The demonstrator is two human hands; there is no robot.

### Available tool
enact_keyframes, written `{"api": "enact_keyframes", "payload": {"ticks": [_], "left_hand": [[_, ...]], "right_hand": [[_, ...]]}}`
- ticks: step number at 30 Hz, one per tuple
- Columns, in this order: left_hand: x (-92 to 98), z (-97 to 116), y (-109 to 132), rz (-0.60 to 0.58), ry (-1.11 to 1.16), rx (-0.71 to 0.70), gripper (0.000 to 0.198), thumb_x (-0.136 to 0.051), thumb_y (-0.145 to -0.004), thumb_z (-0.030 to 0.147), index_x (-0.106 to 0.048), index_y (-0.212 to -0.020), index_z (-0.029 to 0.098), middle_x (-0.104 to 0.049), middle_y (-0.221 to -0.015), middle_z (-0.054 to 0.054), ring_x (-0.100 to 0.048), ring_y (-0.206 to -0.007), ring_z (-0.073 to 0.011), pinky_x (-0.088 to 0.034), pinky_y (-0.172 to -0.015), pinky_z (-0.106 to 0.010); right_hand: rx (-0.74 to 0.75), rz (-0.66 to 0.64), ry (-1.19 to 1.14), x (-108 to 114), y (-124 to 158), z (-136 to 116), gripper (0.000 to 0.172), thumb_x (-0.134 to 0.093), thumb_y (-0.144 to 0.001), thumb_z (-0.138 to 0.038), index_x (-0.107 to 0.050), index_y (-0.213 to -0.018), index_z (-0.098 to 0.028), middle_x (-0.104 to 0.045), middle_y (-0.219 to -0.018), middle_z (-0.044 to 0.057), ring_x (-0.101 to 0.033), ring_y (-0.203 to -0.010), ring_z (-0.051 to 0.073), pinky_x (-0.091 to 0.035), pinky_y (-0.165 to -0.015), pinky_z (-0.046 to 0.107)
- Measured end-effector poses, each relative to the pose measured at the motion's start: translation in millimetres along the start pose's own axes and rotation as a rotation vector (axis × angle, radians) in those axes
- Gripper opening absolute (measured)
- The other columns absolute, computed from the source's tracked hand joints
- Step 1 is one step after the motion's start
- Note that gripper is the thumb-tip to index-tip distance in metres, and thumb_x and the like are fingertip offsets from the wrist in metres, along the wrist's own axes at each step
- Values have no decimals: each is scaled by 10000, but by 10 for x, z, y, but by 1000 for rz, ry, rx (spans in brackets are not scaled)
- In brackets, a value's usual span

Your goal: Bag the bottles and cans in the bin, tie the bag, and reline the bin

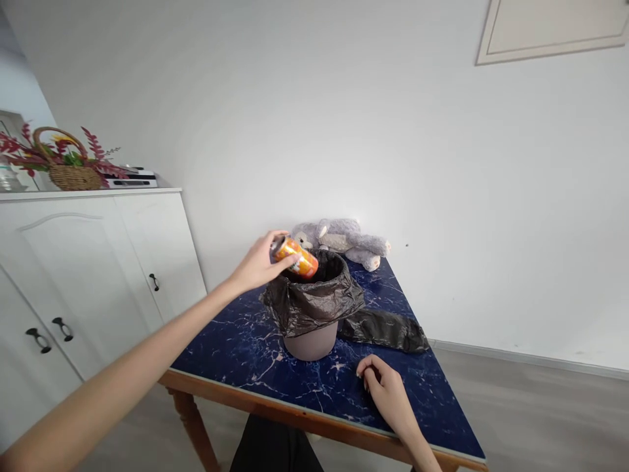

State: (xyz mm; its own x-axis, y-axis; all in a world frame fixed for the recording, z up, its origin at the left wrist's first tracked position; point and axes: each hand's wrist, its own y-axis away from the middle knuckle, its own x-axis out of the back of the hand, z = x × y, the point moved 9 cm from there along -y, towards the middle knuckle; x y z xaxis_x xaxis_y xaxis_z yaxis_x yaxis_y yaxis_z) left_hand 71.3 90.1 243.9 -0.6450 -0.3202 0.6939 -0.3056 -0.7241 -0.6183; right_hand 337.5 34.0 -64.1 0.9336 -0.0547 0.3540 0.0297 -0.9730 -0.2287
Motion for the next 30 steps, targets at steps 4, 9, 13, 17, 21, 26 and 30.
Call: {"api": "enact_keyframes", "payload": {"ticks": [4,9,13,17,21,26,30], "left_hand": [[-216,-355,127,-100,48,109,794,-638,-930,678,-382,-1552,256,-498,-1599,-178,-436,-1515,-350,-376,-1221,-521],[-42,-858,408,7,207,285,603,-435,-1019,708,-473,-1428,267,-558,-1557,-126,-502,-1473,-259,-401,-1213,-416],[-172,-1297,719,-73,306,583,716,-396,-954,829,-564,-1310,230,-667,-1422,-150,-629,-1327,-296,-519,-1081,-410],[-622,-1475,1028,-376,502,801,882,-412,-800,976,-700,-1070,188,-772,-1160,-173,-729,-1102,-337,-593,-889,-401],[-829,-1395,1009,-454,754,861,946,-339,-762,1022,-719,-984,184,-780,-1087,-158,-723,-1068,-327,-582,-892,-413],[-599,-1230,584,-180,971,841,653,-699,-785,791,-752,-1034,191,-786,-1118,-125,-726,-1031,-285,-588,-856,-370],[-413,-1141,309,-17,991,793,416,-937,-672,413,-783,-975,173,-801,-1016,-104,-724,-877,-233,-575,-775,-311]], "right_hand": [[5,-10,-1,-34,-19,52,254,-475,-909,-404,-661,-848,-242,-573,-633,-20,-555,-605,194,-395,-613,293],[3,-19,-8,-69,-37,147,243,-481,-919,-388,-664,-851,-242,-569,-627,-26,-542,-594,184,-380,-611,293],[3,-24,-39,-80,-59,166,248,-504,-928,-397,-666,-838,-233,-565,-630,-24,-537,-605,177,-391,-616,296],[-11,-77,-277,-124,-156,-14,307,-602,-930,-512,-682,-892,-218,-653,-746,11,-593,-650,181,-477,-648,310],[-147,-170,-658,-136,-389,-427,491,-660,-933,-646,-684,-1199,-234,-733,-1194,111,-723,-949,243,-593,-810,359],[-225,-146,-867,110,-887,-1059,427,-694,-914,-657,-664,-854,-235,-709,-844,48,-739,-809,206,-617,-720,301],[-199,-25,-824,367,-1270,-1344,316,-895,-778,-364,-627,-747,-199,-624,-618,-22,-554,-499,98,-491,-469,202]]}}
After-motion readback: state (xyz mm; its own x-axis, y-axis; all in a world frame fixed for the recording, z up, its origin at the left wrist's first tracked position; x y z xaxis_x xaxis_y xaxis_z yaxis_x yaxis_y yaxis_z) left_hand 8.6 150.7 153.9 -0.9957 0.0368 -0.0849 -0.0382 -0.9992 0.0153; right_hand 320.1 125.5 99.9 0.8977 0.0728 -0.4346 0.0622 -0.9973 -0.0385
